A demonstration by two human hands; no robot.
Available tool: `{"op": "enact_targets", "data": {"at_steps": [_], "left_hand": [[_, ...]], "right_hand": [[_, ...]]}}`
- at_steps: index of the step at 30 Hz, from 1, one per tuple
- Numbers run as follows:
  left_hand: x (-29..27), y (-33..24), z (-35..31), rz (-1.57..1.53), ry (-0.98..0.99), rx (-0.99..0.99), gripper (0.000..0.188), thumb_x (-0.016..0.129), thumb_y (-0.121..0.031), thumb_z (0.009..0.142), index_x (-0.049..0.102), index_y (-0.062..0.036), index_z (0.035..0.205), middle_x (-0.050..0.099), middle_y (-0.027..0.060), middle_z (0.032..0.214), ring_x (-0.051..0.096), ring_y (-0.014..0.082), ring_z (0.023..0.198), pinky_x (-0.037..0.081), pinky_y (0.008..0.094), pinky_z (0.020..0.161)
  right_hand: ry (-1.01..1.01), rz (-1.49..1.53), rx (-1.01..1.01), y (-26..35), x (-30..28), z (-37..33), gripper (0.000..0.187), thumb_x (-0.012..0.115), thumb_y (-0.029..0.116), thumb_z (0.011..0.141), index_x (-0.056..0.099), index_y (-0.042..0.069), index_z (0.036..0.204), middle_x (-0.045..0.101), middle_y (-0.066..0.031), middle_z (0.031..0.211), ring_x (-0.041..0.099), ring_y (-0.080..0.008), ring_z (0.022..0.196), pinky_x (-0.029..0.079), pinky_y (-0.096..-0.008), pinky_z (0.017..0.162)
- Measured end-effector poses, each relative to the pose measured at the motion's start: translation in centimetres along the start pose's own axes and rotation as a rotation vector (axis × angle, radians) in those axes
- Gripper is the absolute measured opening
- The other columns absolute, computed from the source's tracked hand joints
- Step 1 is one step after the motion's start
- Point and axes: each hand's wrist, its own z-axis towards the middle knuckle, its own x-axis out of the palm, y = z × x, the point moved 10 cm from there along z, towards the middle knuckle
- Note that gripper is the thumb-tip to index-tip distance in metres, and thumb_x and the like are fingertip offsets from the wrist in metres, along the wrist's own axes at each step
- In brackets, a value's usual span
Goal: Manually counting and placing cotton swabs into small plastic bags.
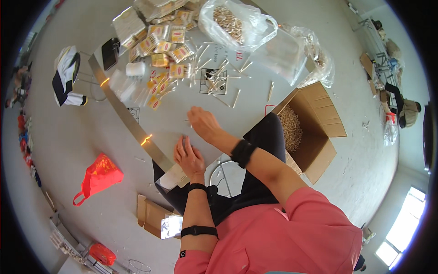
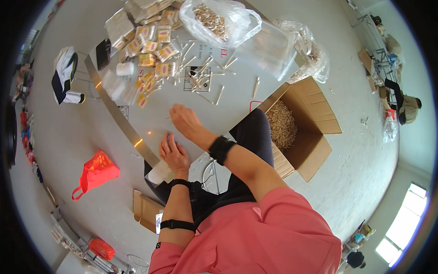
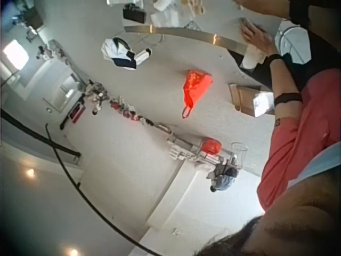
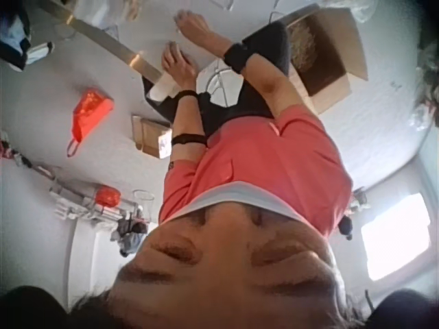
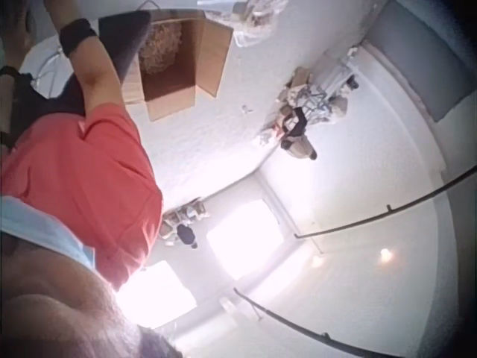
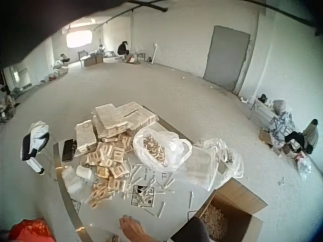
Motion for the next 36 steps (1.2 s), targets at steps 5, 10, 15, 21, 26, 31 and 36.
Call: {"op": "enact_targets", "data": {"at_steps": [5,10,15,21,26,31,36], "left_hand": [[-0.1,0.0,0.1,0.052,-0.024,0.007,0.045,0.051,-0.010,0.085,0.048,-0.0145,0.130,0.045,0.0071,0.137,0.040,0.0316,0.125,0.030,0.0467,0.104],[-0.3,-0.3,0.4,0.048,-0.029,0.015,0.044,0.050,-0.010,0.087,0.048,-0.0138,0.130,0.045,0.0069,0.137,0.040,0.0314,0.125,0.030,0.0460,0.105],[-0.3,-0.6,0.4,0.051,-0.024,0.021,0.044,0.050,-0.010,0.087,0.048,-0.0133,0.130,0.045,0.0073,0.137,0.040,0.0313,0.125,0.030,0.0459,0.105],[-0.4,-0.6,0.2,0.054,-0.030,0.018,0.044,0.050,-0.010,0.086,0.049,-0.0136,0.130,0.045,0.0076,0.136,0.040,0.0314,0.125,0.030,0.0454,0.105],[-0.5,-0.4,0.3,0.050,-0.018,0.009,0.044,0.051,-0.010,0.086,0.049,-0.0141,0.130,0.045,0.0071,0.136,0.040,0.0311,0.125,0.030,0.0452,0.105],[-0.2,-0.4,0.4,0.033,-0.003,-0.004,0.042,0.049,-0.012,0.087,0.049,-0.0123,0.129,0.045,0.0084,0.137,0.039,0.0335,0.125,0.028,0.0461,0.106],[-0.2,-0.4,0.3,0.028,-0.001,-0.009,0.042,0.049,-0.012,0.087,0.049,-0.0126,0.129,0.045,0.0079,0.137,0.039,0.0332,0.125,0.028,0.0462,0.106]], "right_hand": [[-0.144,0.265,0.294,-9.7,-5.3,-7.2,0.008,0.058,0.010,0.083,0.059,0.006,0.090,0.058,-0.0118,0.094,0.061,-0.0305,0.085,0.051,-0.0389,0.069],[-0.349,0.549,0.654,-18.6,-9.4,-10.6,0.009,0.064,0.008,0.082,0.062,0.002,0.088,0.064,-0.0142,0.081,0.063,-0.0294,0.075,0.050,-0.0376,0.066],[-0.494,0.130,0.721,-20.9,-11.9,-10.9,0.018,0.067,0.008,0.080,0.059,0.005,0.096,0.060,-0.0130,0.086,0.061,-0.0329,0.077,0.049,-0.0408,0.064],[-0.464,0.235,0.567,-15.4,-9.0,-9.2,0.021,0.068,0.012,0.080,0.057,0.007,0.098,0.057,-0.0117,0.093,0.061,-0.0344,0.079,0.050,-0.0437,0.066],[-0.315,0.346,0.519,-11.6,-6.0,-6.8,0.019,0.067,0.014,0.081,0.057,0.007,0.096,0.057,-0.0103,0.093,0.062,-0.0326,0.078,0.050,-0.0426,0.066],[-0.426,0.321,0.559,-12.8,-7.2,-4.6,0.013,0.067,0.014,0.081,0.059,0.006,0.089,0.057,-0.0102,0.092,0.062,-0.0321,0.077,0.050,-0.0427,0.066],[-0.232,0.218,0.633,-13.6,-4.5,-4.9,0.009,0.065,0.014,0.081,0.061,0.006,0.084,0.058,-0.0102,0.090,0.062,-0.0332,0.075,0.050,-0.0439,0.065]]}}
